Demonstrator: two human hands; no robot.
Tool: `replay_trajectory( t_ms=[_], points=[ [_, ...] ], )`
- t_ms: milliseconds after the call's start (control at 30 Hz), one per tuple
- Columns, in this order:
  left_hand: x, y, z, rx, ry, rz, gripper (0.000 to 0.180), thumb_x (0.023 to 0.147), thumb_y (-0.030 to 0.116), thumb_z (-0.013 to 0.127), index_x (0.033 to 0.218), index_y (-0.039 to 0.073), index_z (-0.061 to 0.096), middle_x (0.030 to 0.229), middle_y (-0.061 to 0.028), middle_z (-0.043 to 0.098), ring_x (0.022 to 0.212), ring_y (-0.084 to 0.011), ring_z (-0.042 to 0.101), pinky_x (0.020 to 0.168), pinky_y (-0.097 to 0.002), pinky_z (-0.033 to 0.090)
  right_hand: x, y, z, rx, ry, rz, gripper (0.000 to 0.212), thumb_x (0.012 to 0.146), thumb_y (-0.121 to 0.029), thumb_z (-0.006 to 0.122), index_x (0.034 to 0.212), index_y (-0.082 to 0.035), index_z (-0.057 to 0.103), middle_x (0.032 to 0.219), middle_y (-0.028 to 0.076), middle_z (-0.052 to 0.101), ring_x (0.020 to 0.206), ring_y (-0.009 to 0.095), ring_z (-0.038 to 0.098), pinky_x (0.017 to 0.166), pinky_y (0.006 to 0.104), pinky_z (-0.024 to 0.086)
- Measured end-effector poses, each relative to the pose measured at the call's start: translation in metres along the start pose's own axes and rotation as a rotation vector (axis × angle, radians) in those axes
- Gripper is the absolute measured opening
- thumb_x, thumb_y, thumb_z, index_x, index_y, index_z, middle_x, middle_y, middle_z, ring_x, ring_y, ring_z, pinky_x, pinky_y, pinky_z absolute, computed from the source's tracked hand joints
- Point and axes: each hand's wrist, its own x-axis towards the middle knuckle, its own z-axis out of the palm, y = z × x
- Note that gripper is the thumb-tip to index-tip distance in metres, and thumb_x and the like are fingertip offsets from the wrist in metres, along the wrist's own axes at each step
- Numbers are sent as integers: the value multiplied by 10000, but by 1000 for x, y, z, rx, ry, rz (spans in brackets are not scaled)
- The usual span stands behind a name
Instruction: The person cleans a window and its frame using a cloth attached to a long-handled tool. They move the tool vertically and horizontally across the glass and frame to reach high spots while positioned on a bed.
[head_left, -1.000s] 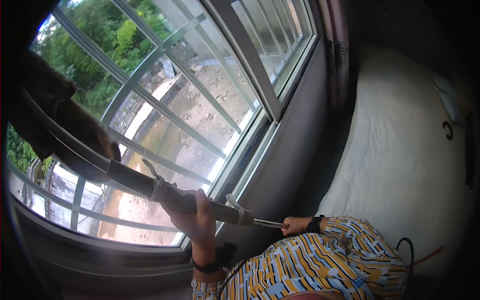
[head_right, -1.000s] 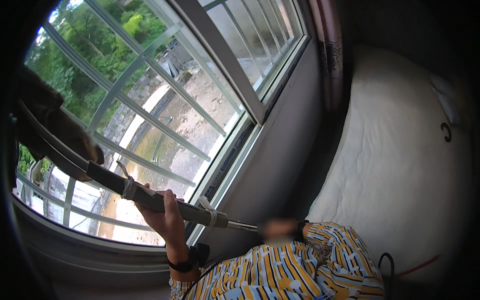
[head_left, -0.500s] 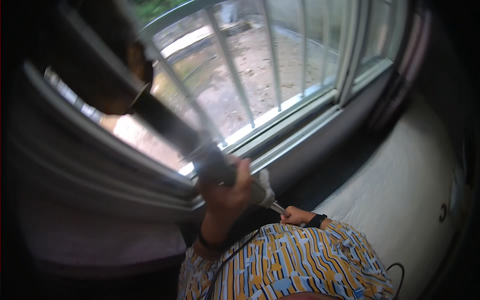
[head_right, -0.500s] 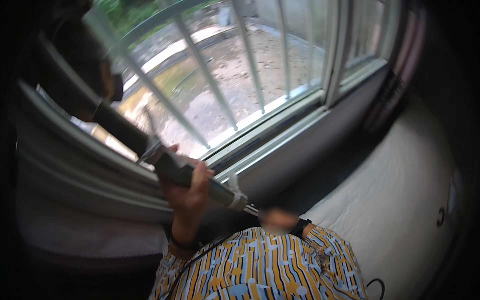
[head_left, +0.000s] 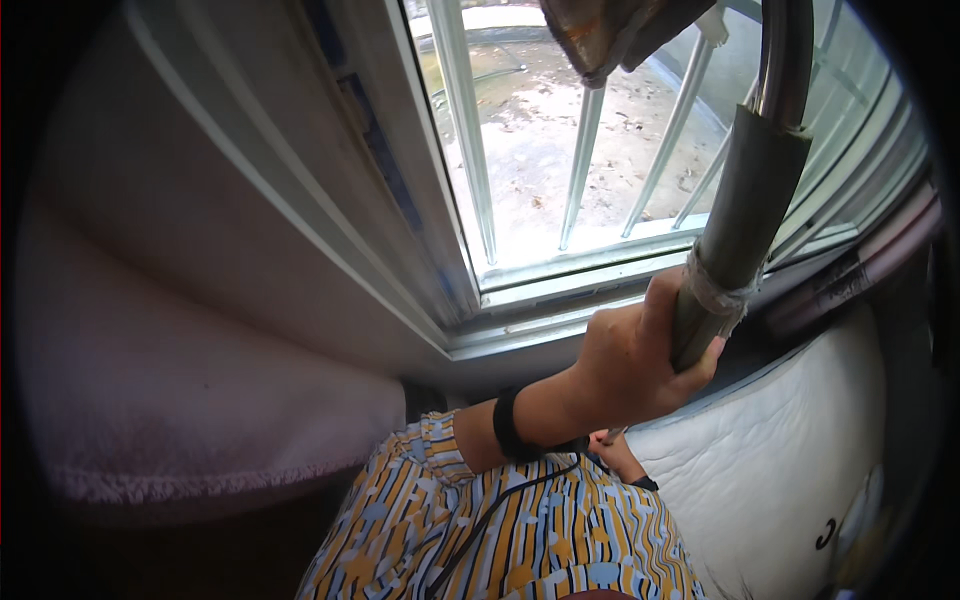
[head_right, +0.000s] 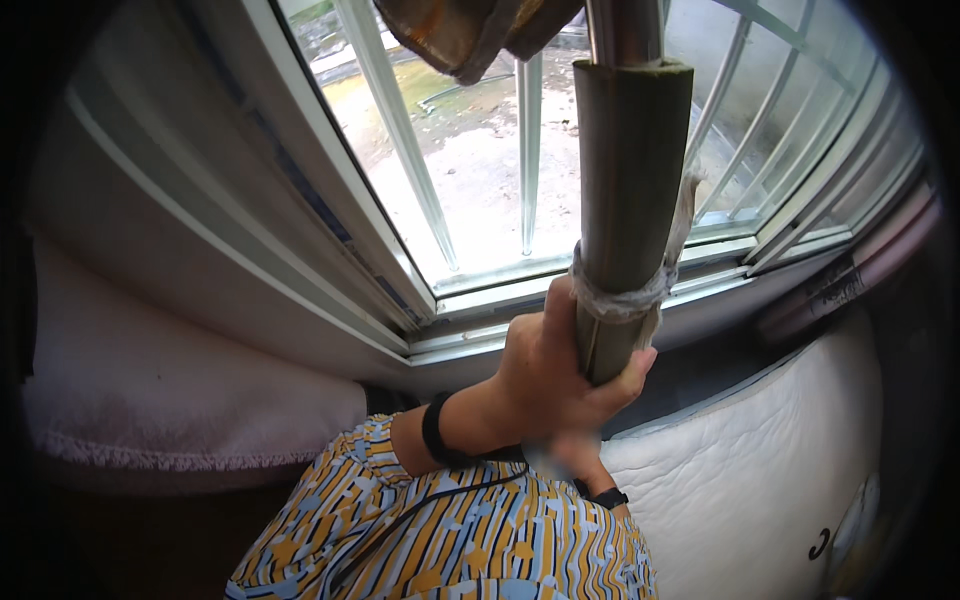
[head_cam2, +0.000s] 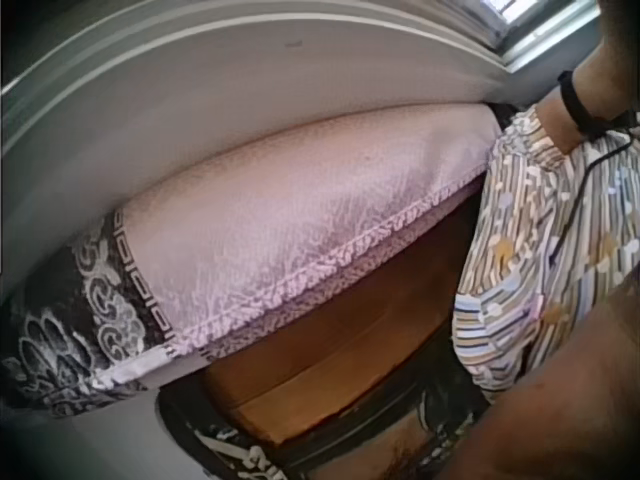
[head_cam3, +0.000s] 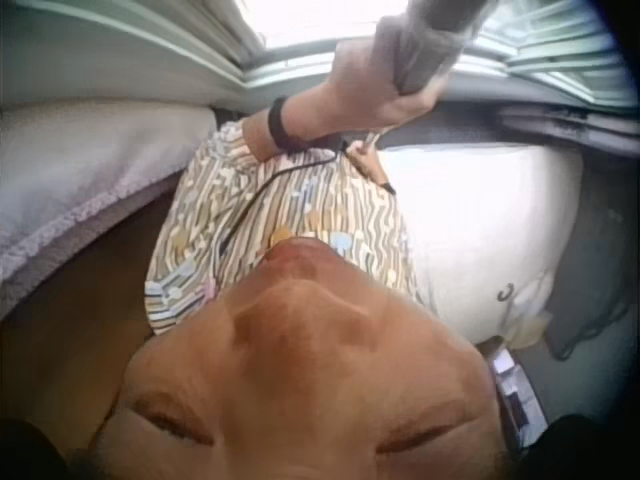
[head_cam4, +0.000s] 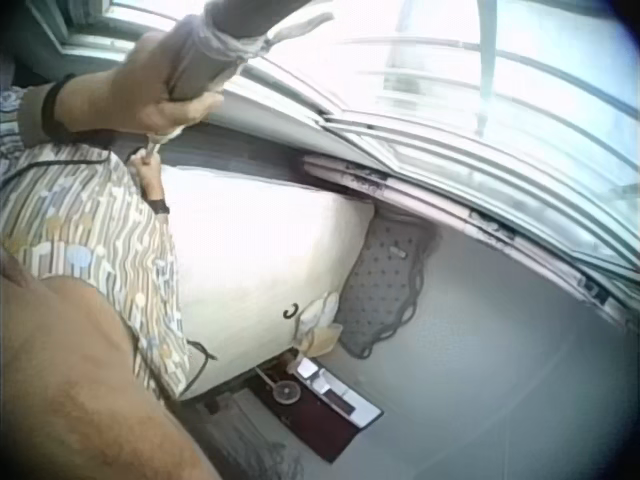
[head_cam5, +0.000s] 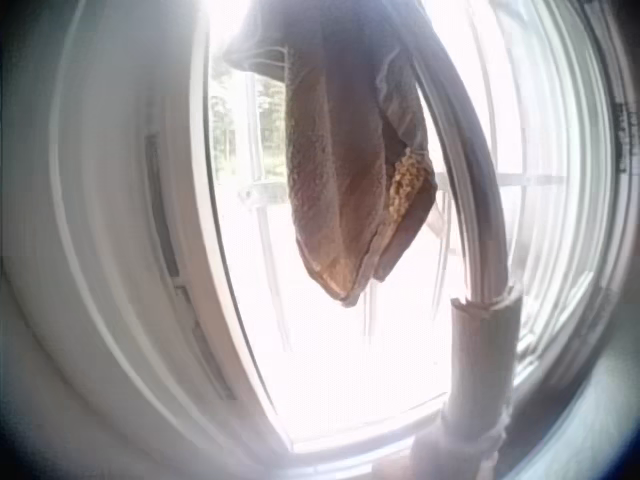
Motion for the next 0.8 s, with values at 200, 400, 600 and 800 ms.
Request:
replay_trajectory(
  t_ms=[200, 400, 600, 800],
  points=[
    [-21, 3, 3, -119, -23, -70, 584, 755, 154, 773, 1172, -27, 406, 778, -112, 647, 599, -226, 665, 528, -315, 521, -17, 57, -4, 193, -98, -39, 234, 833, -165, 669, 662, -92, 526, 671, -47, 538, 666, 59, 485, 610, 227, 393],
    [-38, -7, -8, 13, -21, -275, 487, 775, 151, 746, 1104, -6, 424, 748, -109, 667, 637, -218, 685, 568, -325, 535, 13, 124, 12, 177, -196, -24, 228, 852, -238, 697, 774, -32, 641, 750, 8, 652, 755, 84, 594, 707, 269, 477],
    [-46, 2, 11, 144, 67, -408, 474, 786, 221, 735, 1095, 39, 424, 732, -110, 636, 656, -258, 652, 590, -370, 524, 15, 47, -14, 52, -178, 7, 275, 843, -292, 711, 774, -40, 623, 716, 15, 619, 687, 109, 571, 644, 300, 467],
    [-47, 19, 47, -154, 150, -373, 549, 839, 159, 710, 1183, 41, 299, 921, -94, 584, 720, -160, 633, 661, -313, 534, -9, 26, -60, 51, -175, 41, 276, 833, -297, 719, 825, -38, 623, 735, 36, 615, 685, 129, 564, 635, 318, 460]
  ],
)
